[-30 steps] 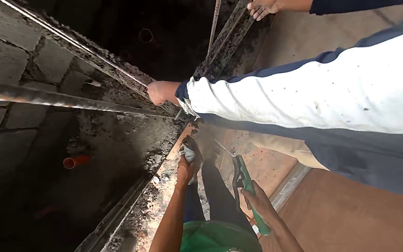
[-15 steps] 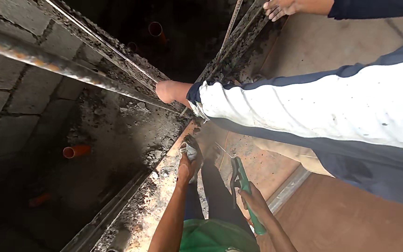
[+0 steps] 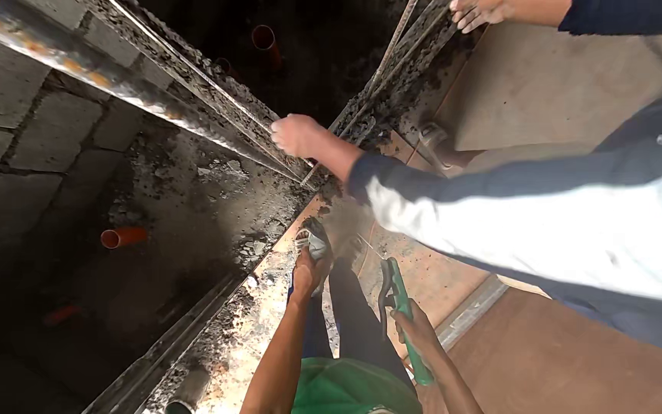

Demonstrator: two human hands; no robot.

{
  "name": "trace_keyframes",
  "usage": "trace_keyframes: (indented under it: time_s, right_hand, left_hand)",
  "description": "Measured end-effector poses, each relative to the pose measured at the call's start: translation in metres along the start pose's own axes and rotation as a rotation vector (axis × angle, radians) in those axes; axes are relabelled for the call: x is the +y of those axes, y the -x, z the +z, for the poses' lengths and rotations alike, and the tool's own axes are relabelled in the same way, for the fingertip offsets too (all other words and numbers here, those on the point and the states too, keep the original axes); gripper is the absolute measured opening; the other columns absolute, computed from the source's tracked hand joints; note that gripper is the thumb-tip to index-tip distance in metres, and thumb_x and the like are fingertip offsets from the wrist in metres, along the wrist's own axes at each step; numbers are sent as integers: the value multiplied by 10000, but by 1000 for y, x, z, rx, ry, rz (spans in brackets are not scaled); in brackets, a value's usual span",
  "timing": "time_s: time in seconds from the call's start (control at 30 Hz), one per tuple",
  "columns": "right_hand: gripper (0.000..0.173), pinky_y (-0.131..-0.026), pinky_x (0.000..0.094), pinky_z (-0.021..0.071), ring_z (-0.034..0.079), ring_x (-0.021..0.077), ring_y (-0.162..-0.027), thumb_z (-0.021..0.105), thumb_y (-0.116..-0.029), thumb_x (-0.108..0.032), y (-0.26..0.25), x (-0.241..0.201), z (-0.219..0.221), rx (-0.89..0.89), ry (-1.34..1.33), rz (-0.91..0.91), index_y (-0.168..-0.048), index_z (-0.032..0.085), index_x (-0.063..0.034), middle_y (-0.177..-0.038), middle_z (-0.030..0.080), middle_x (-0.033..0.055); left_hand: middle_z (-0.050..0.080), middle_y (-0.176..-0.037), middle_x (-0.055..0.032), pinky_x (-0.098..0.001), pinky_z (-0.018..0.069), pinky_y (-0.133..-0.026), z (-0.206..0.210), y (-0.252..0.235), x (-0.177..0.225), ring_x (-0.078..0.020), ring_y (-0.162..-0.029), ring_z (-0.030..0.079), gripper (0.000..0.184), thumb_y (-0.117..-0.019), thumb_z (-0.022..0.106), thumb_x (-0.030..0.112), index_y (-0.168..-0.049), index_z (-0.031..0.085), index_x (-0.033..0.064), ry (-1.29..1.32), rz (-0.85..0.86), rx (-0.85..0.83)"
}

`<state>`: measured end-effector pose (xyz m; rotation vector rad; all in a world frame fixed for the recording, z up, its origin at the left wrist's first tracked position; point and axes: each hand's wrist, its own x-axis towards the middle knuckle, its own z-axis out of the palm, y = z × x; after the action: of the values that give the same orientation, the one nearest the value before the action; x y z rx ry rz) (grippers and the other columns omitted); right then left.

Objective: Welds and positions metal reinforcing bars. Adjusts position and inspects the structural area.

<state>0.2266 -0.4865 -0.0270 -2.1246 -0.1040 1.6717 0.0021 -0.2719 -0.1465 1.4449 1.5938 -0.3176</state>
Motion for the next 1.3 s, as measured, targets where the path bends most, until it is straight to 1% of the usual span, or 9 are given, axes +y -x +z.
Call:
trace_keyframes:
  time_s: [0.13,0.33,0.47,0.67,0.8,1.0,1.13,1.2,1.3]
  right_hand:
    - [440,-504,378,556,605,215,-537,656,-970,-298,-2,0,1,4,10,18,-1317,521,-65,-759,621,111]
    - [427,-514,387,547,595,212,-538,650,-973,-295,-1,-4,0,7,18,22,-1310,526,-62,-756,614,112]
    - [417,-501,374,542,589,208,-524,652,-972,-289,-2,-3,1,9,-6,20,-1293,524,-56,-741,610,108]
    - [429,-514,387,553,603,216,-537,651,-969,-303,-3,2,-2,15,-1,25,-1298,525,-56,-750,620,112]
    - [431,-513,385,556,608,215,-540,654,-965,-306,-2,4,-4,32,-15,26,-1300,528,-65,-753,622,110]
    - [433,-506,377,558,605,209,-528,661,-958,-307,1,-1,-11,53,-28,-16,-1299,525,-77,-753,619,106]
    - [429,-500,371,559,604,206,-521,667,-959,-312,1,-7,-14,62,-60,-39,-1295,530,-83,-753,622,106]
    - [435,-497,371,556,601,206,-519,669,-955,-306,1,-10,-16,61,-73,-43,-1301,527,-83,-749,618,106]
    - [432,-501,379,563,610,208,-518,671,-948,-307,3,-14,-18,76,-54,-58,-1289,528,-83,-741,624,100]
  left_hand:
    - [636,-1320,-199,-548,520,-1031,0,-3,2,-339,-1229,634,677,-946,634,366,-1505,419,49,6,9,16]
    - [615,-1356,-223,-563,510,-1044,-5,-4,18,-364,-1243,625,715,-947,654,350,-1536,382,49,-13,26,23]
    - [626,-1339,-221,-550,505,-1052,-7,-6,24,-360,-1243,624,695,-945,654,340,-1516,408,28,-17,58,35]
    - [619,-1353,-217,-547,510,-1049,-6,-7,32,-359,-1248,621,695,-944,663,326,-1521,408,34,-35,80,39]
    - [610,-1365,-219,-556,514,-1035,-13,-4,44,-370,-1244,619,704,-925,683,344,-1514,438,46,-66,82,119]
    - [630,-1294,-237,-549,534,-990,-41,13,92,-377,-1194,635,645,-905,712,328,-1432,519,10,-97,191,296]
    - [642,-1262,-218,-541,546,-950,-61,16,127,-365,-1166,644,589,-895,708,345,-1368,574,22,-132,272,406]
    - [652,-1247,-207,-556,551,-929,-67,13,138,-368,-1144,653,566,-897,704,348,-1352,587,34,-152,287,414]
    - [665,-1229,-197,-564,557,-911,-70,3,144,-360,-1133,664,544,-907,682,395,-1325,600,56,-215,247,361]
